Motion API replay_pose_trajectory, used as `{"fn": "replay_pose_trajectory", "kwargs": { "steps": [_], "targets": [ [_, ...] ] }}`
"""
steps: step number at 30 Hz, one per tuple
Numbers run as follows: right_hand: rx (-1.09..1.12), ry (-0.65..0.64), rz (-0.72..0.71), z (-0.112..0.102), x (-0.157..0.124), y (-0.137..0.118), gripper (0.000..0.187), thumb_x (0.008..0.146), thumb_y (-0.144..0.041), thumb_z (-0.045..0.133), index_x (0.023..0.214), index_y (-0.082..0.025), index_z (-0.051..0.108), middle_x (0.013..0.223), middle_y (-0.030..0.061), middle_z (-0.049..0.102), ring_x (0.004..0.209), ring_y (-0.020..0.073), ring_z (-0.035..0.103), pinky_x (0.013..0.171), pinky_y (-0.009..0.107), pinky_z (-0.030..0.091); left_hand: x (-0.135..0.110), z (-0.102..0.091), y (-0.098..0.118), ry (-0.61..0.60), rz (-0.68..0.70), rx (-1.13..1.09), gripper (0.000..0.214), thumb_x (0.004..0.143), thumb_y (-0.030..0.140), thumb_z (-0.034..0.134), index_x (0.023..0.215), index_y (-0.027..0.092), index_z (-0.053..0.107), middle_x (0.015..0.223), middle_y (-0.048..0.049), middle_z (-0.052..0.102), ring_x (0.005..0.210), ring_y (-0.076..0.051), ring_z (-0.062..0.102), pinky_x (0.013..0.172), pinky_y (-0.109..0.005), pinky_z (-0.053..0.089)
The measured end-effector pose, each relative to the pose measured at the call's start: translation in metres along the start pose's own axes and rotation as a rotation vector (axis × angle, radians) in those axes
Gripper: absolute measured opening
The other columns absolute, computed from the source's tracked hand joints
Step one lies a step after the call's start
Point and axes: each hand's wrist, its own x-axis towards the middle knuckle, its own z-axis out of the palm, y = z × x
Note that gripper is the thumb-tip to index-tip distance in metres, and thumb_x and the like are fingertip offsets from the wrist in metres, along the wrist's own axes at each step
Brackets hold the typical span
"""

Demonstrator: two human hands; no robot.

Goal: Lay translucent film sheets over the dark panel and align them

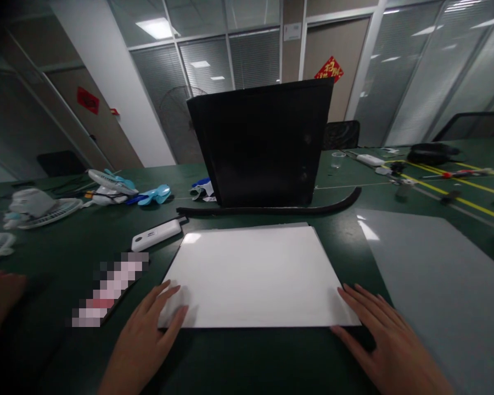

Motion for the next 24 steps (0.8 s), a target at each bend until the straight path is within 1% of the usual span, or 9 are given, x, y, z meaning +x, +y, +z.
{"fn": "replay_pose_trajectory", "kwargs": {
  "steps": [2, 6, 8, 11, 13, 16, 20, 22, 24],
  "targets": [
    [-0.003, 0.002, -0.009, -0.001, 0.001, -0.001, 0.067, 0.108, -0.070, 0.046, 0.163, -0.031, 0.043, 0.156, 0.0030, 0.052, 0.137, 0.0359, 0.056, 0.102, 0.074, 0.060, 0.000, -0.001, 0.000, -0.019, 0.025, -0.004, 0.053, 0.099, 0.058, 0.052, 0.136, 0.026, 0.074, 0.153, -0.0088, 0.066, 0.146, -0.038, 0.057, 0.121, -0.059, 0.049],
    [-0.013, -0.027, -0.005, -0.005, 0.000, -0.003, 0.056, 0.109, -0.068, 0.045, 0.149, -0.032, 0.062, 0.159, 0.0001, 0.047, 0.139, 0.0364, 0.055, 0.101, 0.073, 0.061, 0.001, 0.001, -0.002, -0.047, 0.061, 0.010, 0.053, 0.099, 0.056, 0.053, 0.138, 0.028, 0.075, 0.158, -0.0075, 0.062, 0.150, -0.041, 0.052, 0.122, -0.064, 0.046],
    [0.002, -0.033, -0.003, -0.008, 0.000, -0.005, 0.053, 0.110, -0.066, 0.045, 0.143, -0.030, 0.067, 0.156, 0.0003, 0.051, 0.136, 0.0356, 0.057, 0.101, 0.071, 0.062, 0.001, 0.001, -0.002, -0.052, 0.062, 0.009, 0.051, 0.100, 0.054, 0.052, 0.137, 0.028, 0.075, 0.158, -0.0072, 0.062, 0.150, -0.041, 0.051, 0.123, -0.064, 0.045],
    [0.035, -0.011, -0.014, -0.013, 0.002, -0.008, 0.049, 0.110, -0.064, 0.047, 0.138, -0.030, 0.070, 0.149, -0.0001, 0.058, 0.130, 0.0327, 0.062, 0.100, 0.067, 0.064, 0.001, 0.001, -0.002, -0.046, 0.063, 0.004, 0.050, 0.100, 0.053, 0.052, 0.135, 0.028, 0.077, 0.157, -0.0066, 0.063, 0.150, -0.040, 0.052, 0.123, -0.063, 0.045],
    [0.052, 0.010, -0.015, -0.015, 0.003, -0.010, 0.050, 0.110, -0.065, 0.048, 0.138, -0.030, 0.070, 0.146, 0.0007, 0.060, 0.125, 0.0315, 0.065, 0.097, 0.064, 0.066, 0.001, -0.001, -0.001, -0.032, 0.067, -0.001, 0.049, 0.099, 0.053, 0.053, 0.133, 0.028, 0.078, 0.155, -0.0062, 0.065, 0.149, -0.040, 0.053, 0.123, -0.062, 0.046],
    [0.051, 0.010, 0.006, -0.016, 0.005, -0.012, 0.054, 0.109, -0.068, 0.047, 0.141, -0.029, 0.068, 0.146, 0.0028, 0.061, 0.120, 0.0317, 0.067, 0.092, 0.062, 0.068, 0.002, -0.002, -0.001, -0.013, 0.077, -0.014, 0.045, 0.099, 0.052, 0.053, 0.126, 0.028, 0.080, 0.150, -0.0064, 0.069, 0.145, -0.039, 0.057, 0.123, -0.062, 0.047],
    [0.046, -0.001, 0.057, -0.016, 0.007, -0.013, 0.061, 0.107, -0.073, 0.046, 0.149, -0.030, 0.060, 0.154, 0.0026, 0.054, 0.119, 0.0330, 0.067, 0.090, 0.067, 0.067, 0.003, -0.003, -0.001, -0.003, 0.087, -0.022, 0.041, 0.099, 0.049, 0.054, 0.121, 0.028, 0.082, 0.146, -0.0067, 0.071, 0.143, -0.036, 0.060, 0.123, -0.060, 0.047],
    [0.048, -0.004, 0.043, -0.016, 0.008, -0.014, 0.062, 0.107, -0.072, 0.045, 0.154, -0.031, 0.053, 0.155, 0.0028, 0.053, 0.122, 0.0342, 0.065, 0.091, 0.069, 0.066, 0.003, -0.003, -0.001, -0.005, 0.089, -0.027, 0.041, 0.099, 0.049, 0.055, 0.121, 0.029, 0.082, 0.147, -0.0063, 0.071, 0.143, -0.036, 0.059, 0.124, -0.060, 0.047],
    [0.052, -0.006, 0.007, -0.017, 0.009, -0.013, 0.061, 0.108, -0.070, 0.045, 0.156, -0.032, 0.051, 0.153, 0.0032, 0.055, 0.123, 0.0346, 0.066, 0.090, 0.069, 0.066, 0.003, -0.003, -0.001, -0.012, 0.094, -0.036, 0.042, 0.098, 0.051, 0.056, 0.122, 0.028, 0.082, 0.147, -0.0067, 0.070, 0.143, -0.037, 0.058, 0.124, -0.062, 0.046]
  ]
}}
